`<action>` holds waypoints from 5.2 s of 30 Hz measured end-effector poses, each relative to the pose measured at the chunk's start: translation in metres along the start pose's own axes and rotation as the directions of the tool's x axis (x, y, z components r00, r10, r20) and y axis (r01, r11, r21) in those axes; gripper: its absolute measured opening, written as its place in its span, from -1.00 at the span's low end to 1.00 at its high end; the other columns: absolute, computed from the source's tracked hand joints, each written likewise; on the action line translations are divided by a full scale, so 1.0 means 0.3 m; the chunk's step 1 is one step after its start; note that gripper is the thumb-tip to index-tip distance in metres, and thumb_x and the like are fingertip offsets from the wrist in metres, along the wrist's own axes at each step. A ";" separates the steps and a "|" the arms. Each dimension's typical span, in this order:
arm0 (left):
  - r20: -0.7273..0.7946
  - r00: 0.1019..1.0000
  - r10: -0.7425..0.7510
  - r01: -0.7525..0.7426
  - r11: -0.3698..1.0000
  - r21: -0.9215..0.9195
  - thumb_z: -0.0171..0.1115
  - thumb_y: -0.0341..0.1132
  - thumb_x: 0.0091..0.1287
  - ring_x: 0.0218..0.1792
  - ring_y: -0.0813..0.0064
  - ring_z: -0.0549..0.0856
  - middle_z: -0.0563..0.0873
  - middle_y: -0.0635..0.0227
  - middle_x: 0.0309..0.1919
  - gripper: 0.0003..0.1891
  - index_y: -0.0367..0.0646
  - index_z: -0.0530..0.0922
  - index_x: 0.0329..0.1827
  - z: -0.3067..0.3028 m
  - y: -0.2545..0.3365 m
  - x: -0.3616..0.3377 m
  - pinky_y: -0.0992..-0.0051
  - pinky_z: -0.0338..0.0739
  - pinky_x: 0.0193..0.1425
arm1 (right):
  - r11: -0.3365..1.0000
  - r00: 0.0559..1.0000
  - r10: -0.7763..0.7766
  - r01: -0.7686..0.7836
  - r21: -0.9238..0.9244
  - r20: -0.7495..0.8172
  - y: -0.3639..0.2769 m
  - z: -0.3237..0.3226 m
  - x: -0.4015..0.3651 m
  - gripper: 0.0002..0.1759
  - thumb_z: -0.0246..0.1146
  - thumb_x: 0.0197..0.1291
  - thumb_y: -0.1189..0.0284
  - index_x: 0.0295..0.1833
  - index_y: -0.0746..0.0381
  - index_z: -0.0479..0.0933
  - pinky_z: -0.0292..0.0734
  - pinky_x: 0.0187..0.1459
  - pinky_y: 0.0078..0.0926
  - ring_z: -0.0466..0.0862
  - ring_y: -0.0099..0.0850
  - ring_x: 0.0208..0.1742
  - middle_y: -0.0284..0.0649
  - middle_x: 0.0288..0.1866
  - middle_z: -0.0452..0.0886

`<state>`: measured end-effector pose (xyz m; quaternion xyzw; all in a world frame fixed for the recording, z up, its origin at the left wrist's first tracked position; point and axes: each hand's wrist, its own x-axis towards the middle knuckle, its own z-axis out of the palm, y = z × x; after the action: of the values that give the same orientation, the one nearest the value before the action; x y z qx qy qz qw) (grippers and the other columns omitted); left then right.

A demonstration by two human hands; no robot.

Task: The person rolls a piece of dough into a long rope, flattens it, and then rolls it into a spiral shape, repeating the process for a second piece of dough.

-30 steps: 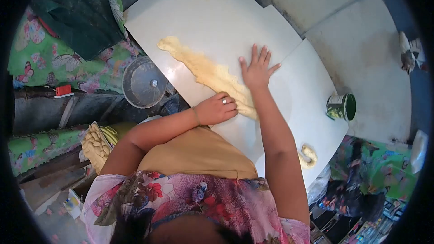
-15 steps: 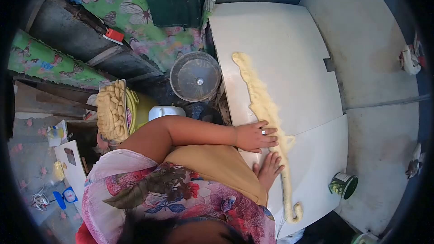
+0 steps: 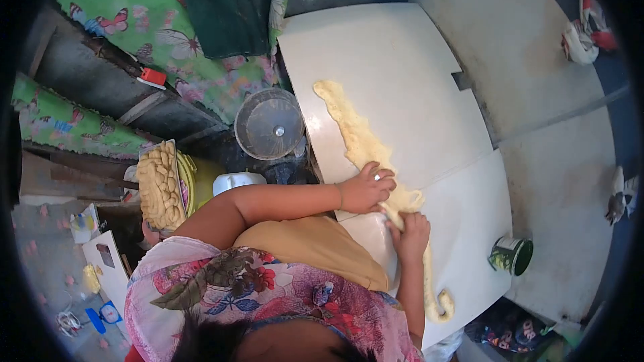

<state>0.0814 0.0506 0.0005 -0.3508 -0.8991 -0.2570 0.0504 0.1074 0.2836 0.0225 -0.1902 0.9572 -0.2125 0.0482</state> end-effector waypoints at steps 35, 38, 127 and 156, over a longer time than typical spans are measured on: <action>-0.460 0.870 -0.179 0.351 0.880 0.321 0.20 -0.23 0.29 0.03 0.29 0.55 0.60 0.43 -0.30 -0.75 0.00 0.56 0.01 0.009 -0.104 0.198 -0.03 0.19 0.27 | 0.987 0.901 0.064 -0.119 -0.104 -0.428 0.050 0.015 0.295 -0.58 0.12 0.38 0.36 0.30 0.24 0.46 0.27 0.21 -0.01 0.51 -0.08 0.16 -0.08 0.18 0.57; -0.050 0.999 0.006 0.016 0.906 0.424 0.21 -0.24 0.27 -0.01 0.33 0.58 0.58 0.38 -0.31 -0.73 -0.01 0.57 0.03 0.024 -0.146 0.141 0.05 0.26 0.27 | 0.966 0.962 -0.198 0.159 -0.203 -0.189 0.012 0.122 0.121 -0.44 0.19 0.29 0.41 0.42 0.22 0.38 0.05 0.49 0.12 0.32 0.02 0.47 0.02 0.45 0.36; -0.135 0.949 -0.286 0.295 0.954 0.055 0.35 -0.09 0.25 0.17 0.25 0.50 0.61 0.32 -0.14 -0.71 -0.12 0.64 -0.17 -0.344 -0.466 -0.191 0.01 0.13 0.34 | 0.979 0.979 -0.200 0.199 -0.033 -0.032 -0.327 0.137 0.479 -0.46 0.33 0.21 0.11 0.27 0.04 0.53 0.19 0.24 -0.08 0.43 -0.17 0.21 -0.15 0.17 0.51; -0.611 0.670 -0.421 0.567 0.821 0.057 0.35 -0.05 0.22 0.28 0.13 0.37 0.48 0.14 0.09 -0.61 -0.16 0.63 -0.06 -0.385 -0.609 -0.101 -0.06 0.08 0.38 | 0.987 0.956 -0.128 0.098 -0.127 -0.265 -0.382 0.174 0.804 -0.63 0.28 0.26 0.16 0.10 0.10 0.57 0.30 0.06 -0.16 0.47 -0.19 0.08 -0.18 0.00 0.53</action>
<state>-0.0261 -0.1388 0.0139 0.0109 -0.9262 -0.2422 0.2887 -0.0667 0.0745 0.0212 -0.2161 0.9527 -0.1850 -0.1069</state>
